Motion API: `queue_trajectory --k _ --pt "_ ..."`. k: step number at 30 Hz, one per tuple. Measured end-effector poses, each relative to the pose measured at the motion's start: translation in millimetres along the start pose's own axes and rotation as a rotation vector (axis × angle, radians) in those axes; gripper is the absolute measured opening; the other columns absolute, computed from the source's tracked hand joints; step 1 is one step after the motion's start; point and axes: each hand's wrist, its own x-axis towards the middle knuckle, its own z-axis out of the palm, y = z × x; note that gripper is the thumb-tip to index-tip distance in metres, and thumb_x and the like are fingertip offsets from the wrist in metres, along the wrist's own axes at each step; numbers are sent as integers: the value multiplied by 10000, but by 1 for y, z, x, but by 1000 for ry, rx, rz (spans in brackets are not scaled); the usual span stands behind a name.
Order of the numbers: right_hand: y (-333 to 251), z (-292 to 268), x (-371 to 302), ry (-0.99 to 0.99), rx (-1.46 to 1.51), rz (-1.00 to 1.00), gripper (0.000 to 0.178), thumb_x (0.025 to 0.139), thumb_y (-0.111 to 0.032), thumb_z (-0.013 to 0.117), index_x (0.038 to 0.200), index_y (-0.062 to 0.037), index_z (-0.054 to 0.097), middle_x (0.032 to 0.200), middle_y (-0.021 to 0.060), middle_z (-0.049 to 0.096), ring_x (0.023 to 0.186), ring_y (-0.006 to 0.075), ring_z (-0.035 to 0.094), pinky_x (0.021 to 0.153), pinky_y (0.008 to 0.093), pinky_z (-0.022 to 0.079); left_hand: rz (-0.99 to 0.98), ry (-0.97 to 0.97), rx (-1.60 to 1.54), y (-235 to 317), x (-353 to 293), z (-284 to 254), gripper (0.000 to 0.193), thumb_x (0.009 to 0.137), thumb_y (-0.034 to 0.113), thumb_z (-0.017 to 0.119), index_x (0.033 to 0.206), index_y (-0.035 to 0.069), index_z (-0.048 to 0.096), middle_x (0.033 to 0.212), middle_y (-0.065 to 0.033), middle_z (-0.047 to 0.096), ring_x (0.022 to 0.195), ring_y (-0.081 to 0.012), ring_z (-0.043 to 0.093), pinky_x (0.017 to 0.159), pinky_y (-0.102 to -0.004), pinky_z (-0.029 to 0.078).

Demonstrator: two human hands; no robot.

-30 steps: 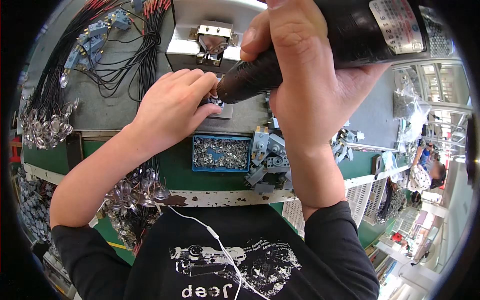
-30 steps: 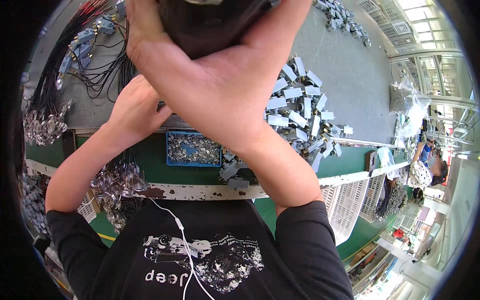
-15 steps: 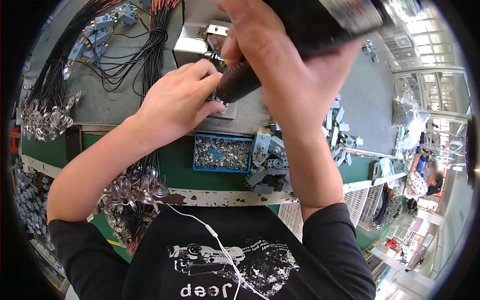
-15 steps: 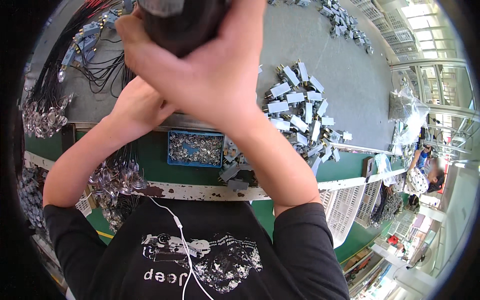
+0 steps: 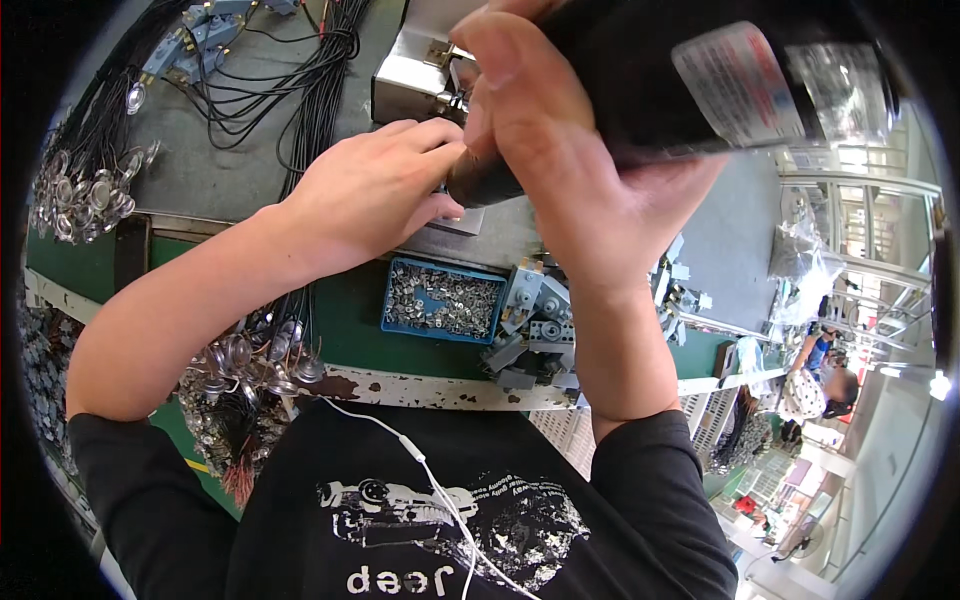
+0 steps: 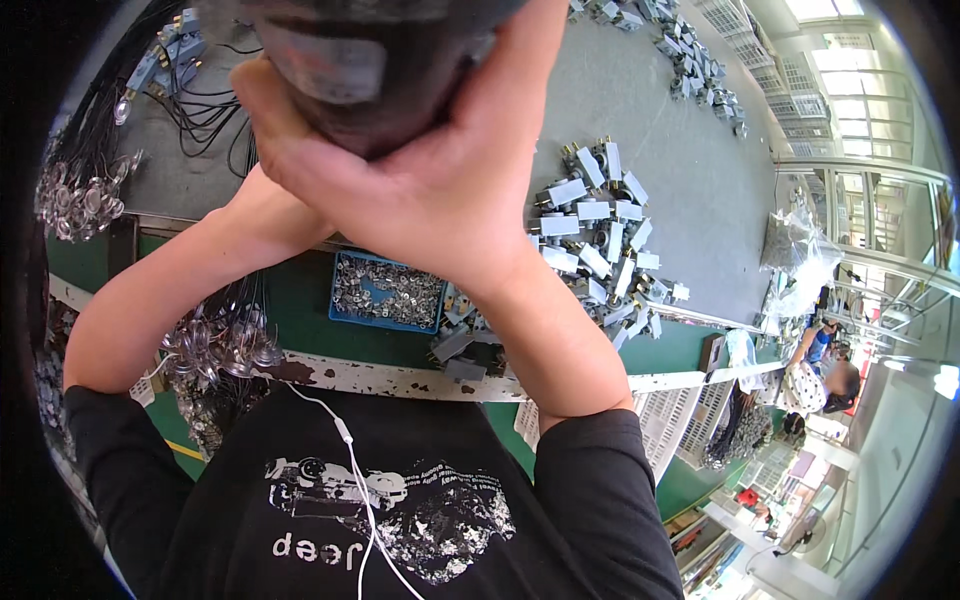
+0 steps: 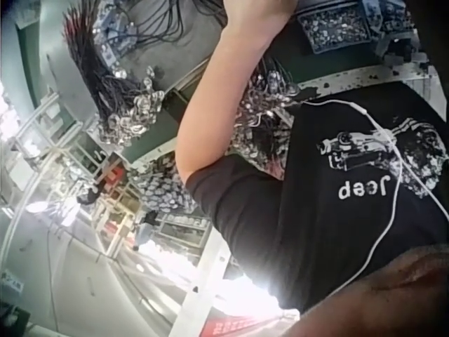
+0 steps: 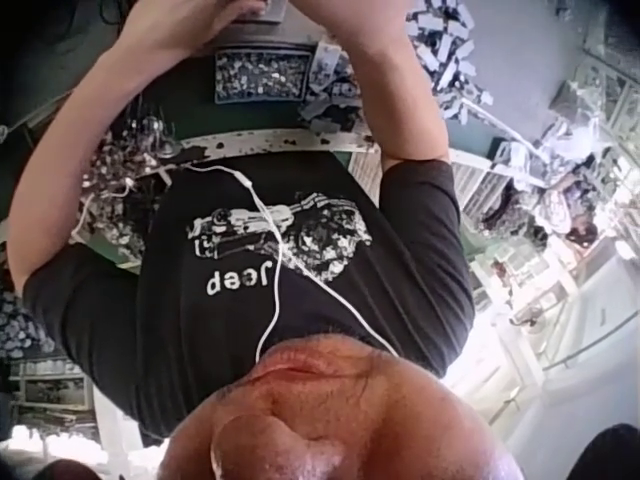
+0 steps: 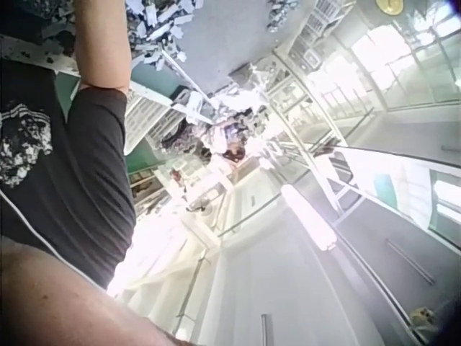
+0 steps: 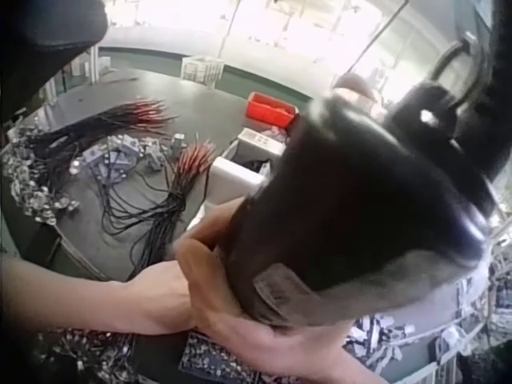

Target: Assembling small electronic and mechanical components using an electric screwdriver at a factory workstation.

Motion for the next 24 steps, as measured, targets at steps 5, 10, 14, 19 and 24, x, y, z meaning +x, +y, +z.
queue_trajectory --k 5,10,14,19,24 --pt "-8 7 0 -7 -95 -15 350 843 -11 827 1127 47 630 924 84 708 719 152 685 617 246 564 69 -50 -21 -2 -1 -7 449 882 247 761 1215 9 576 1207 -113 611 1132 -313 618 959 -413 535" --pt "-2 -10 13 48 -219 -40 408 849 -21 832 1183 40 605 946 80 703 727 145 676 619 238 553 68 -163 68 13 10 -35 429 860 207 769 1205 21 595 1165 -109 641 1093 -311 647 908 -418 554" --pt "-12 -67 8 86 -351 -4 454 854 -29 836 1227 35 585 964 77 699 734 140 669 622 232 545 115 -220 -10 28 -1 -46 373 828 148 778 1167 84 635 1130 -57 654 912 -321 685 797 -432 548" --pt "8 -97 22 97 -627 -43 648 886 -41 812 1389 21 408 1140 134 641 984 186 619 837 325 509 103 -217 37 25 -4 -52 363 836 136 770 1173 98 641 1182 -43 658 971 -294 678 843 -418 540" --pt "32 -187 -49 106 -1133 149 631 961 -219 747 1481 -21 451 1229 192 691 1075 268 683 946 382 539 -189 412 165 -19 -17 -93 451 888 231 799 1286 83 651 1197 -100 704 1095 -272 677 955 -356 502"
